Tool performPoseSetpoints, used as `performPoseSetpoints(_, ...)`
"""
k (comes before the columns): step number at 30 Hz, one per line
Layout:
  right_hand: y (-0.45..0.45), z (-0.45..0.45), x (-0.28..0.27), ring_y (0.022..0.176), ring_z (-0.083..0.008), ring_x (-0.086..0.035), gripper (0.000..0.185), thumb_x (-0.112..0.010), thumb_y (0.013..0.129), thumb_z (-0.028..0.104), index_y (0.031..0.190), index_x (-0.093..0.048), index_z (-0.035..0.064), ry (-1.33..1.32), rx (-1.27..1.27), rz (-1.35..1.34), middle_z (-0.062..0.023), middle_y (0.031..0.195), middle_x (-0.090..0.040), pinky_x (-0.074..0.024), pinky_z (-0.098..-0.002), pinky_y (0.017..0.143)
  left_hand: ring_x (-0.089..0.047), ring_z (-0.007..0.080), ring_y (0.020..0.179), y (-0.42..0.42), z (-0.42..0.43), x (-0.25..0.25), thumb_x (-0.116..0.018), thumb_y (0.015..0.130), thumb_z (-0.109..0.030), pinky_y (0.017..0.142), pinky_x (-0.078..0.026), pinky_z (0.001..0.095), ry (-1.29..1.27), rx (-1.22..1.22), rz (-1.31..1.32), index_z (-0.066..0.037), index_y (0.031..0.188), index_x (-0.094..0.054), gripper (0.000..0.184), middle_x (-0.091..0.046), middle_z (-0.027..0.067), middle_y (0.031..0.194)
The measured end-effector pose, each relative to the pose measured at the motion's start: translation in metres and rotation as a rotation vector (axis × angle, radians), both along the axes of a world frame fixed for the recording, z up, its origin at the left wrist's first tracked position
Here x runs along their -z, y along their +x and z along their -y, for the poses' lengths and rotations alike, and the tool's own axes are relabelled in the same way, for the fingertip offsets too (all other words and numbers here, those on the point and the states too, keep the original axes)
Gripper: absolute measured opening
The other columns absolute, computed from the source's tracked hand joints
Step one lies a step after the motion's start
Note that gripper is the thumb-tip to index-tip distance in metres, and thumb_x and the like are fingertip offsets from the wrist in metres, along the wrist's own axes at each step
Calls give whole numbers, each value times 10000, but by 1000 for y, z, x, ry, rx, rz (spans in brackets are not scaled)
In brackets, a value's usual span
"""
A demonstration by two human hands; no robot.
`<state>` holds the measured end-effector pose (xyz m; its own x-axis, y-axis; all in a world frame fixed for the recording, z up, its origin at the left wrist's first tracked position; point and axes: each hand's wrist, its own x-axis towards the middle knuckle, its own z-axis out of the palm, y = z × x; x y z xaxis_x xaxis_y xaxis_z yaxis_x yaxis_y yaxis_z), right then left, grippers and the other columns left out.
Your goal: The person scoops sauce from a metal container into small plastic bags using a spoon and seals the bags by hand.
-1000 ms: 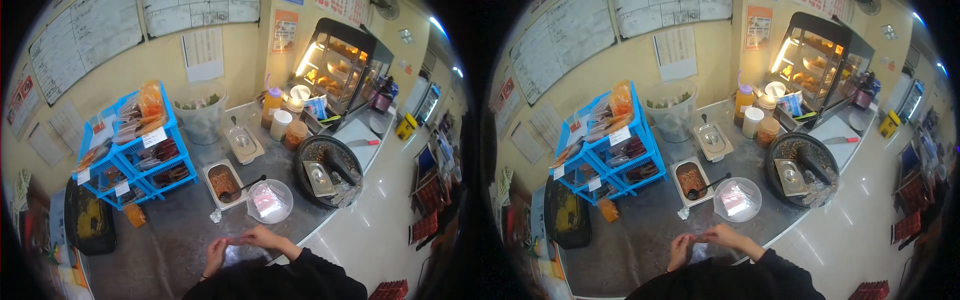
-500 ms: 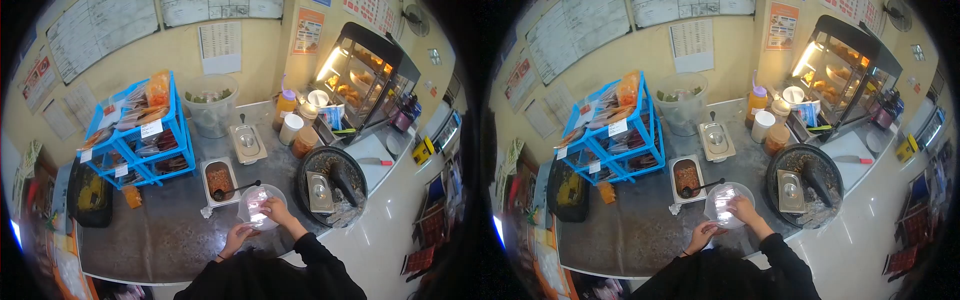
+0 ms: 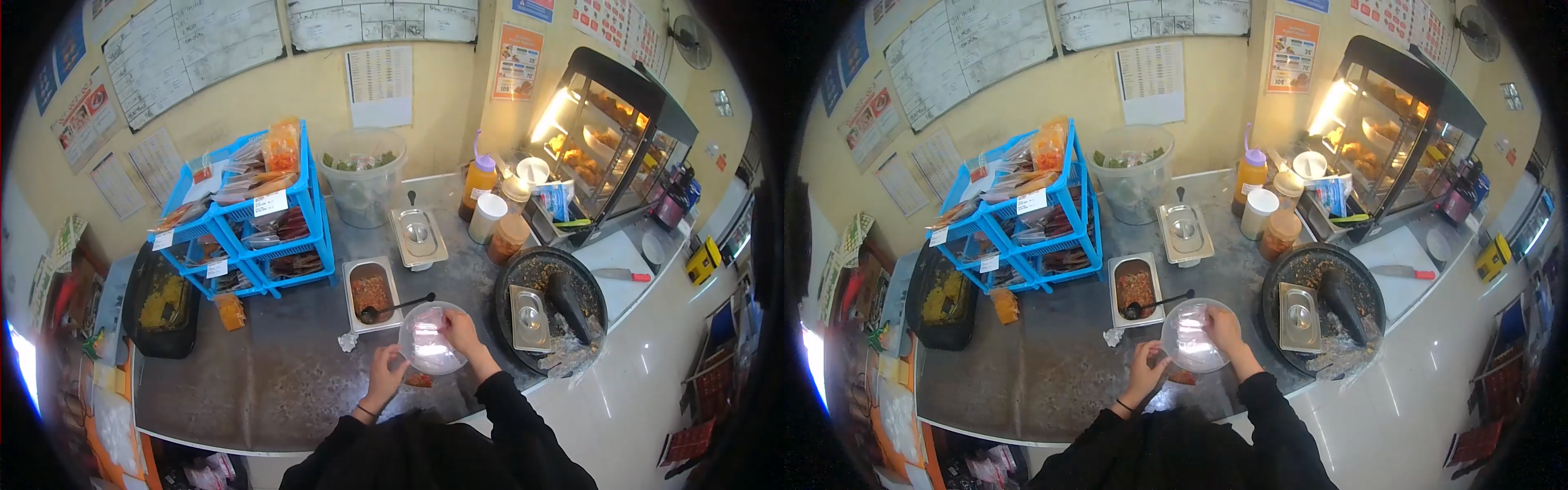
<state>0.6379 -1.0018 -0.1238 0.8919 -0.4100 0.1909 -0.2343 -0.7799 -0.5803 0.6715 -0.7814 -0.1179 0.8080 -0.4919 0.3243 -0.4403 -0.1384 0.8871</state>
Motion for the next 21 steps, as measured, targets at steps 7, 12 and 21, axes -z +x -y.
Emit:
performPoseSetpoints(7, -38, -23, -47, 767, -271, -552, 114, -628, 646, 27, 751, -620, 73, 17, -114, 419, -85, 795, -579, -442, -366, 668, -550, 124, 743, -8, -11, -39, -603, 821, -152, 662, -456, 244, -62, 234, -485, -12, 915, -571, 172, -566, 48, 846)
performPoseSetpoints(12, -64, -78, -85, 757, -226, -576, 193, -648, 639, -17, 815, -651, 64, 26, -360, 508, -65, 809, -589, -466, -307, 652, -520, 74, 701, -24, -7, -80, -505, 894, -207, 634, -449, 228, -225, 359, -742, -19, 907, -568, 198, -573, 21, 801)
performPoseSetpoints(21, -78, -99, -125, 667, -118, -567, 241, -629, 786, 123, 997, -604, 12, 520, -410, 276, -80, 762, -618, -450, -244, 584, -440, 5, 550, -32, -15, -91, -538, 873, -127, 469, -336, 160, -337, 196, -599, -35, 799, -546, 118, -526, -46, 661)
